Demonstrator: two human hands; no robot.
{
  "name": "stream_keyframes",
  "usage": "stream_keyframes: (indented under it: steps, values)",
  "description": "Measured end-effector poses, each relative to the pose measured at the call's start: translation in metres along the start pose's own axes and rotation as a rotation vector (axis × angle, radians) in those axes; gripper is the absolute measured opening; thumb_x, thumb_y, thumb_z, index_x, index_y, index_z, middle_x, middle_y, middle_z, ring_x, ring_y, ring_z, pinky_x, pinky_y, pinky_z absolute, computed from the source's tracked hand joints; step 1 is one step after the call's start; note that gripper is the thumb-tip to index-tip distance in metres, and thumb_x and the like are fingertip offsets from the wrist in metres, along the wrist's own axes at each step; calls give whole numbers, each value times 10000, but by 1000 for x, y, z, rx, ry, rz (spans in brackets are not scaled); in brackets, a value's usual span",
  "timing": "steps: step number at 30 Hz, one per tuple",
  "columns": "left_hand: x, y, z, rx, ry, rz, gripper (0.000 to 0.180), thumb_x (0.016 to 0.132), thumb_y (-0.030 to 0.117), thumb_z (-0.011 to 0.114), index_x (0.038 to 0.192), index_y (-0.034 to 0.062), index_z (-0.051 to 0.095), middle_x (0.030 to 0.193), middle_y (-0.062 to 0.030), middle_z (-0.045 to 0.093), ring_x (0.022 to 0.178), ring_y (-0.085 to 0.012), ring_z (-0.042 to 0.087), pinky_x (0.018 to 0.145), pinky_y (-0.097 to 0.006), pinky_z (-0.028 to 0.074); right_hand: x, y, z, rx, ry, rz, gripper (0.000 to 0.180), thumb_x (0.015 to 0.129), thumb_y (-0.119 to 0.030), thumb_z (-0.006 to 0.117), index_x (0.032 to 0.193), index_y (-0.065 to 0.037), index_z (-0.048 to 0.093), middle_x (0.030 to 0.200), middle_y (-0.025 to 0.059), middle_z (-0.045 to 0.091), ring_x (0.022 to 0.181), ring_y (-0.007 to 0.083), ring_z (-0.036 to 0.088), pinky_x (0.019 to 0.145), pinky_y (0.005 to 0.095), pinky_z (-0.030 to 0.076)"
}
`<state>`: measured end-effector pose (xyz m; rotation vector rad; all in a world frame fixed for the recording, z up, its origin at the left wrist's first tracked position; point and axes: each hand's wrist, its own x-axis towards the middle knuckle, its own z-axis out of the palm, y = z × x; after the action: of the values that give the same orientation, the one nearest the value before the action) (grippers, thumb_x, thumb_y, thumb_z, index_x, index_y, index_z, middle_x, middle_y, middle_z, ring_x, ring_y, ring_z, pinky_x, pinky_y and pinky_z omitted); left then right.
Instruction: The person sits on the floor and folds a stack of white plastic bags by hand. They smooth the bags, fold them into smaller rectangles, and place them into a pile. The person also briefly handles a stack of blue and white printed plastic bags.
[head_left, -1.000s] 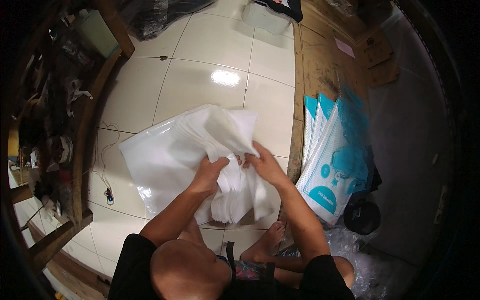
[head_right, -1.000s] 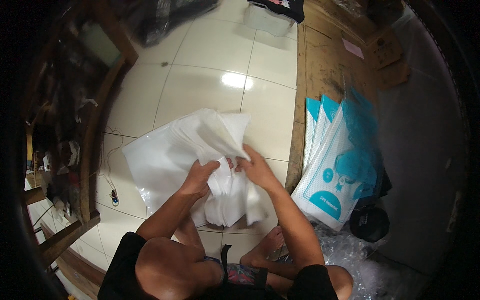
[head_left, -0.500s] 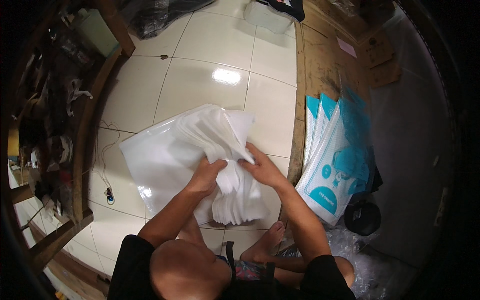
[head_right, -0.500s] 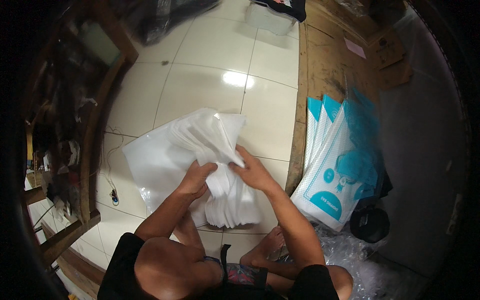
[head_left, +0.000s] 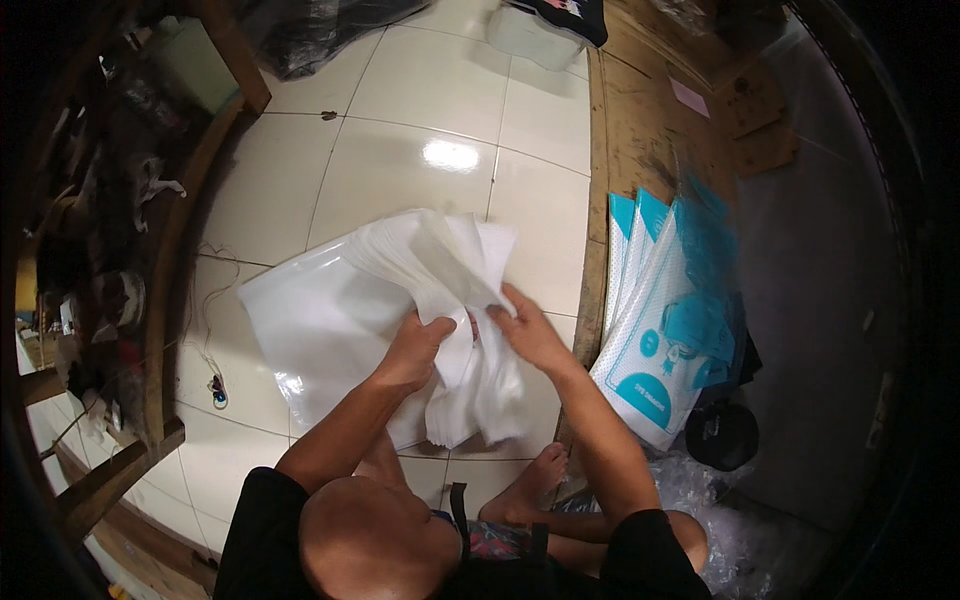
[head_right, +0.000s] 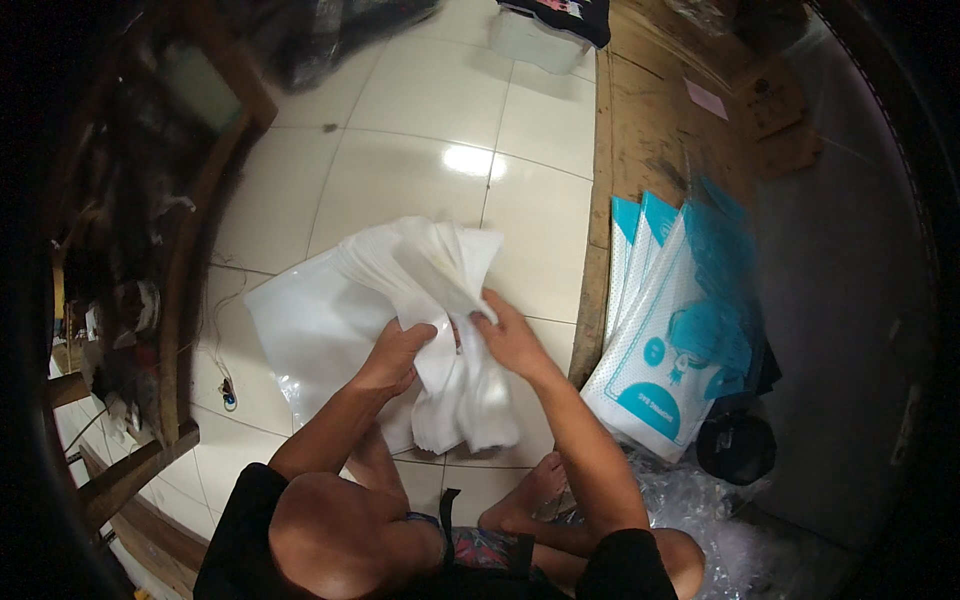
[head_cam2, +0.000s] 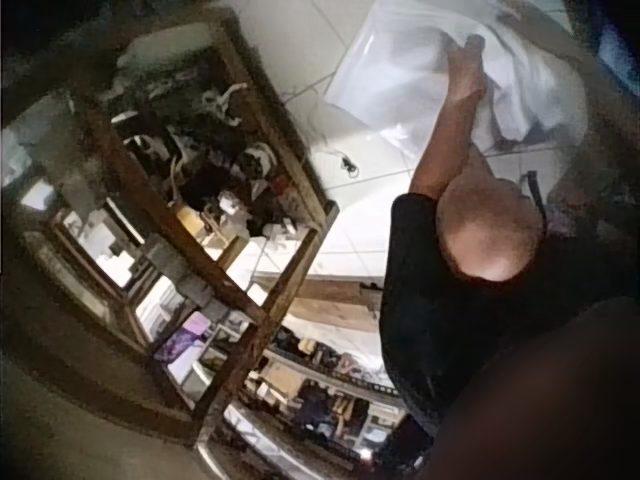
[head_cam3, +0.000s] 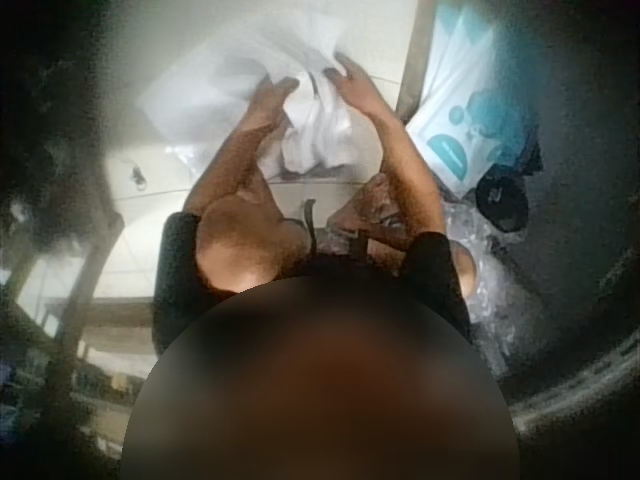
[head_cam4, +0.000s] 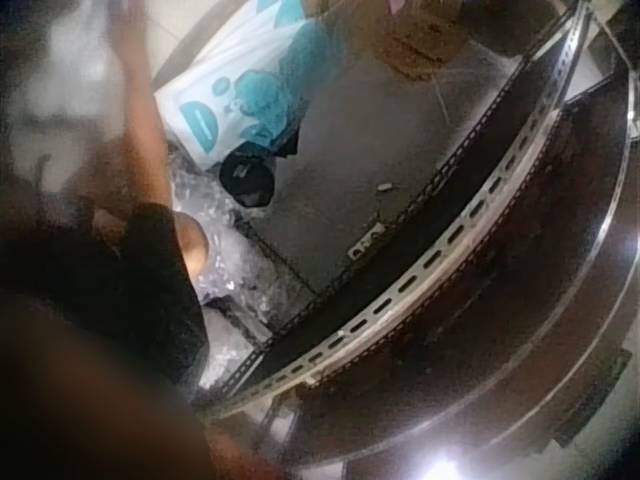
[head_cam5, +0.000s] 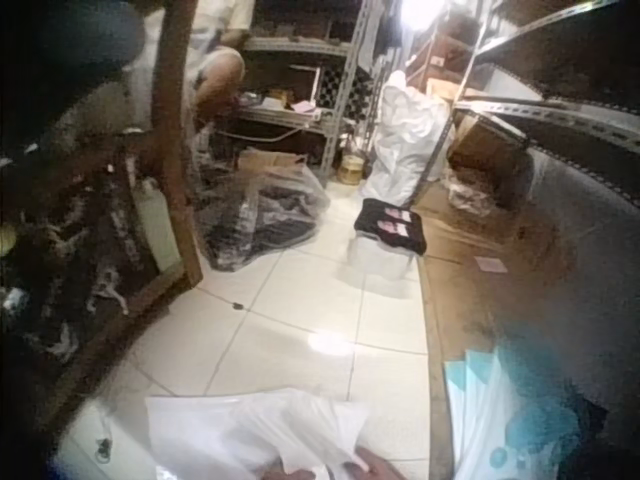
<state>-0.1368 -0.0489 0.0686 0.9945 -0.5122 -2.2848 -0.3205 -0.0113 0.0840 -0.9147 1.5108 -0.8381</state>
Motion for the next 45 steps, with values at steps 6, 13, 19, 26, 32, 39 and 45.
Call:
stream_keyframes:
  steps: [6,13,19,26,32,39,45]
  values:
    - [-4,2,5,105,133,-55,321,823,106,613,1061,-102,556,980,-160,625,872,-218,620,782,-337,518,-5,-12,-5,64,73,134,414,900,-224,578,1235,-2,482,1026,78,608,914,136,555,828,276,446]
    - [-3,2,16,33,198,-25,372,817,95,611,1130,-83,517,1055,-168,597,957,-234,598,772,-327,518,-13,-15,28,-249,-82,-145,709,816,-186,671,1383,6,292,1241,232,515,1143,278,514,946,334,404]
    - [-4,3,-1,-8,-23,-29,357,817,39,546,1152,-76,500,1064,-170,599,955,-245,614,831,-357,521,-4,4,-6,14,26,20,523,879,-72,560,1358,-24,356,1151,89,561,1017,157,532,882,273,430]
    - [-3,1,9,118,130,-18,405,813,106,636,1151,-76,506,1060,-158,601,954,-236,609,827,-346,511,-9,-18,13,-50,-77,9,644,829,-149,653,1364,-7,323,1207,145,544,1097,238,527,939,323,410]
    - [-1,-2,7,46,92,25,438,806,111,645,1160,-93,490,1075,-158,591,994,-245,592,858,-345,499,-4,1,16,-147,-117,-70,643,835,-113,641,1377,-3,312,1255,153,494,1126,207,484,940,300,398]
    - [-4,2,0,77,67,-34,458,815,93,614,1205,-87,454,1124,-162,565,1011,-258,586,869,-364,494,-1,-2,-17,213,16,141,318,890,-102,550,1180,-5,462,901,61,586,756,128,568,711,282,470]
    - [4,-1,11,38,72,-22,470,824,87,593,1225,-93,428,1131,-163,564,1002,-257,589,851,-357,502,-11,-15,28,-231,-59,-217,578,837,-126,649,1319,15,363,1172,114,545,1075,166,508,934,297,411]
